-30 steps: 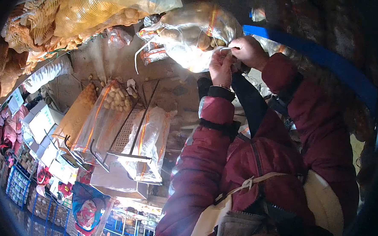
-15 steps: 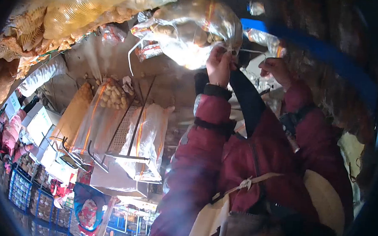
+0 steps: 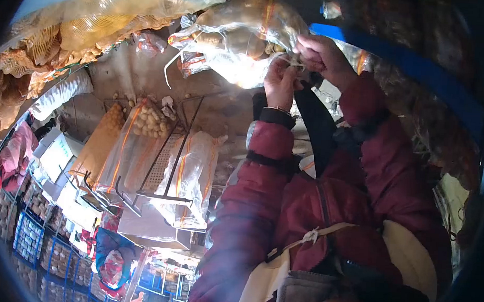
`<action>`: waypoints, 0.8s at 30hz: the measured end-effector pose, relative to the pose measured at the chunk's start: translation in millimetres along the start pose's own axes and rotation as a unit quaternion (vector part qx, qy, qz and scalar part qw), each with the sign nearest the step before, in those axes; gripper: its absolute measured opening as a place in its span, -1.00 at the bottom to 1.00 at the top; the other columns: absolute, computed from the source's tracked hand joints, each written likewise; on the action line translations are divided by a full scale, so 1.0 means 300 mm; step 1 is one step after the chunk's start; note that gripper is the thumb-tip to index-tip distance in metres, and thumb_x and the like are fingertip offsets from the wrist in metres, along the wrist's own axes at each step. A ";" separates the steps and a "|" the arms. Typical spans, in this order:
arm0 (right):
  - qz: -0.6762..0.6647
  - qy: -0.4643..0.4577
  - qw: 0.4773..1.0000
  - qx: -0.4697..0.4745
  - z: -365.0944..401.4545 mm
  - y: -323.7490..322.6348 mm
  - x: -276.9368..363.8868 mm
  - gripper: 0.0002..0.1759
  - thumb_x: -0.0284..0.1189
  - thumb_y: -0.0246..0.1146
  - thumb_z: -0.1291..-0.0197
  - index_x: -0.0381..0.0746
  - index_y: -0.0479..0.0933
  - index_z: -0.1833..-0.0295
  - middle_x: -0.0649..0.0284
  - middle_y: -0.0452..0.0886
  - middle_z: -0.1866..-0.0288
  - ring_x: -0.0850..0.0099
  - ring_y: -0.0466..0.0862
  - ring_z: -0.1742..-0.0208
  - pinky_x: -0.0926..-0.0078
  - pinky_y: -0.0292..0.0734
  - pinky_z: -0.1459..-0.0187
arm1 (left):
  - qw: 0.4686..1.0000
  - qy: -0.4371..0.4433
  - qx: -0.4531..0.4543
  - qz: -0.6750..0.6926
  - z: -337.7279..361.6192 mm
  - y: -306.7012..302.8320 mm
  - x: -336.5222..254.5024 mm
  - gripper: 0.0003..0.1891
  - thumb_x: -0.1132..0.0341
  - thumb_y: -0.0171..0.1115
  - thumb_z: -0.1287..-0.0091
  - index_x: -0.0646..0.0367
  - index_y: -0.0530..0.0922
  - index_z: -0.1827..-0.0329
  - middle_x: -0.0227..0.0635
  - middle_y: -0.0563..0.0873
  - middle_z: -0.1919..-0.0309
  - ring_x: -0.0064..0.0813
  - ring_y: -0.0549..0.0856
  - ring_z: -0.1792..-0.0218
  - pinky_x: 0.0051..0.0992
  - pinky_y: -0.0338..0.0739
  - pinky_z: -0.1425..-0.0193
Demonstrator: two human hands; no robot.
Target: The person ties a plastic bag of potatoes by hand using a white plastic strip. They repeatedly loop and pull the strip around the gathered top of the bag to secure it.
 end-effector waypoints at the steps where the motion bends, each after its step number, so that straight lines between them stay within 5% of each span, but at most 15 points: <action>1: -0.002 0.002 1.000 0.000 0.018 -0.021 -0.030 -0.70 -0.23 0.02 -0.35 -0.22 0.44 0.31 0.56 0.17 0.72 0.74 0.10 0.72 0.66 -0.04 0.64 | 1.000 -0.002 -0.002 -0.001 -0.003 -0.021 0.032 -0.72 0.48 0.10 -0.27 0.31 0.42 -0.03 -0.31 0.63 0.38 -0.63 0.54 0.59 -0.65 0.45 0.57; 3: 0.005 0.043 0.992 -0.114 0.058 -0.145 -0.109 -0.72 -0.24 0.03 -0.34 -0.22 0.44 0.31 0.56 0.19 0.72 0.74 0.12 0.74 0.68 -0.05 0.67 | 0.943 0.245 0.062 -0.214 -0.019 -0.024 0.047 -0.76 0.46 0.15 -0.22 0.34 0.49 0.07 -0.31 0.63 0.38 -0.61 0.54 0.59 -0.64 0.44 0.55; 4: 0.001 0.054 0.996 -0.073 0.067 -0.160 -0.123 -0.75 -0.26 0.05 -0.33 -0.20 0.45 0.31 0.55 0.19 0.71 0.77 0.13 0.73 0.71 -0.08 0.69 | 0.999 0.009 0.038 -0.021 0.006 -0.003 0.030 -0.77 0.45 0.18 -0.18 0.35 0.52 0.12 -0.31 0.63 0.39 -0.58 0.55 0.59 -0.62 0.43 0.53; 14: 0.193 -0.025 0.981 -0.027 0.054 -0.078 0.001 -0.87 -0.40 0.09 -0.24 -0.22 0.45 0.19 0.38 0.48 0.48 0.73 0.26 0.69 0.73 0.04 0.68 | 0.999 0.006 0.032 0.032 0.046 0.025 0.015 -0.70 0.48 0.06 -0.25 0.26 0.49 -0.06 -0.33 0.63 0.40 -0.65 0.55 0.54 -0.67 0.41 0.53; 17: 0.185 -0.071 0.973 -0.118 0.056 -0.056 0.005 -0.87 -0.48 0.07 -0.16 -0.25 0.43 0.18 0.30 0.53 0.44 0.70 0.27 0.71 0.74 0.08 0.67 | 0.999 0.015 0.010 0.033 0.027 0.018 -0.016 -0.68 0.45 0.08 -0.26 0.27 0.48 -0.09 -0.37 0.62 0.40 -0.65 0.55 0.54 -0.67 0.44 0.50; 21: 0.123 -0.015 0.992 -0.005 0.041 -0.007 0.030 -0.81 -0.56 0.02 0.04 -0.27 0.39 0.23 0.25 0.51 0.48 0.68 0.22 0.75 0.72 0.04 0.70 | 0.998 -0.063 0.018 0.011 0.017 -0.036 -0.029 -0.69 0.34 0.14 -0.28 0.25 0.52 -0.05 -0.32 0.64 0.36 -0.54 0.63 0.47 -0.57 0.54 0.38; 23: 0.084 -0.013 0.996 0.023 0.034 0.011 0.052 -0.79 -0.57 0.00 0.09 -0.27 0.38 0.25 0.24 0.50 0.51 0.68 0.20 0.76 0.71 0.02 0.71 | 0.933 0.177 -0.086 -0.302 0.032 -0.084 -0.034 -0.68 0.34 0.17 -0.25 0.22 0.52 -0.05 -0.23 0.65 0.32 -0.39 0.66 0.42 -0.43 0.57 0.32; 24: 0.103 0.002 0.993 0.050 0.031 0.020 0.056 -0.80 -0.56 0.00 0.11 -0.26 0.37 0.27 0.24 0.49 0.53 0.68 0.18 0.77 0.70 0.01 0.72 | 0.908 0.234 -0.118 -0.328 0.067 -0.050 -0.099 -0.72 0.34 0.19 -0.23 0.22 0.56 0.02 -0.16 0.64 0.29 -0.28 0.66 0.37 -0.37 0.56 0.24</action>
Point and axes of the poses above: each hand's wrist, its own z-axis away from the middle knuckle, its own y-axis out of the palm, x = y × z, the point moved 2 cm from there along -z, towards the middle knuckle
